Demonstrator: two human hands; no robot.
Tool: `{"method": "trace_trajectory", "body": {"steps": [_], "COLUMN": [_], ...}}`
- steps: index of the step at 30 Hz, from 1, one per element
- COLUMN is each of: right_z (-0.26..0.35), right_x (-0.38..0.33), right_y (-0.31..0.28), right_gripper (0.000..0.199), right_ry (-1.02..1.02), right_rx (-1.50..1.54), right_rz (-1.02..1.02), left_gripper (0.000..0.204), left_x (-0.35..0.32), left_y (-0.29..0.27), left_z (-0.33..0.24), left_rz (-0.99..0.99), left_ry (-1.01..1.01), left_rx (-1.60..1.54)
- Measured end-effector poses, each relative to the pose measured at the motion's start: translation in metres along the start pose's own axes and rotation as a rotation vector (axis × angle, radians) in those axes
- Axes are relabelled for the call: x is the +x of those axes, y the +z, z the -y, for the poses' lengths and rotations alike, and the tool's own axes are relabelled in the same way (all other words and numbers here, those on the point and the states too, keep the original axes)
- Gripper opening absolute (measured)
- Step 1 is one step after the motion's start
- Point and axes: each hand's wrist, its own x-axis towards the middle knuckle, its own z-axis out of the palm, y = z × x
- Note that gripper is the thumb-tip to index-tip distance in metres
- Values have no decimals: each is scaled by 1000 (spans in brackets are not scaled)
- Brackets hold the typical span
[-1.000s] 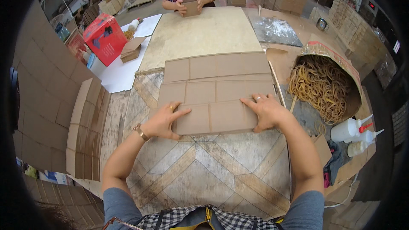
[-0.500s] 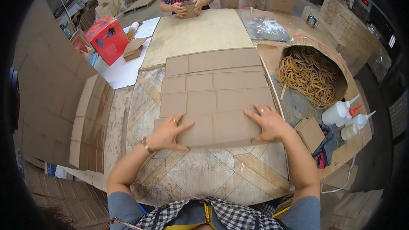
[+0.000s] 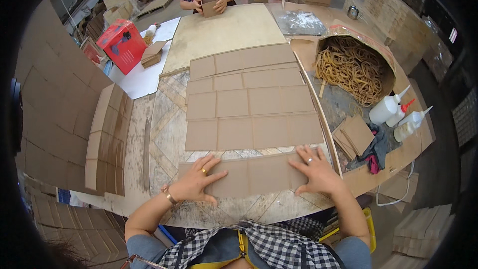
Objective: Assembling cardboard boxes and securing them with rubber bands.
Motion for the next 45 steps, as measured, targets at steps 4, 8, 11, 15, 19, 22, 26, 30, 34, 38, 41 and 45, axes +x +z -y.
{"method": "trace_trajectory", "body": {"steps": [4, 8, 11, 15, 19, 22, 26, 30, 34, 38, 41, 45], "right_z": [-4, 3, -18, -51, -50, -40, -37, -47, -56, -46, -11, 38], "right_x": [3, 75, 160, 232, 227, 202, 193, 216, 234, 191, 130, 53], "right_y": [-6, -21, -11, -7, 6, 25, 29, 18, 18, 13, 18, 31], "right_gripper": [79, 59, 61, 62, 60, 58, 55, 49, 44, 44, 52, 68], "right_ry": [30, -62, 24, 298, 246, 231, 277, 296, 335, 191, -46, -181], "right_rx": [25, 8, 105, 94, 51, 16, 1, -41, -22, 74, 61, 183], "right_rz": [-162, -323, -354, -470, -349, -408, -483, -630, -586, -421, -192, -47], "left_gripper": [65, 58, 62, 63, 62, 60, 58, 59, 76, 98, 110, 115], "left_x": [38, 97, 132, 144, 120, 110, 114, 148, 193, 235, 233, 247], "left_y": [-23, -38, -36, -18, -12, 7, -4, -41, -72, -91, -92, -95], "left_z": [36, 105, 139, 147, 127, 115, 109, 171, 231, 256, 271, 275], "left_rz": [-92, -428, -482, -448, -433, -498, -428, -538, -417, -307, -234, -194], "left_ry": [-208, -325, -448, -467, -450, -417, -421, -421, -505, -584, -659, -633], "left_rx": [-404, 103, 251, 255, 218, 295, 259, 174, 227, 198, 152, 157]}}
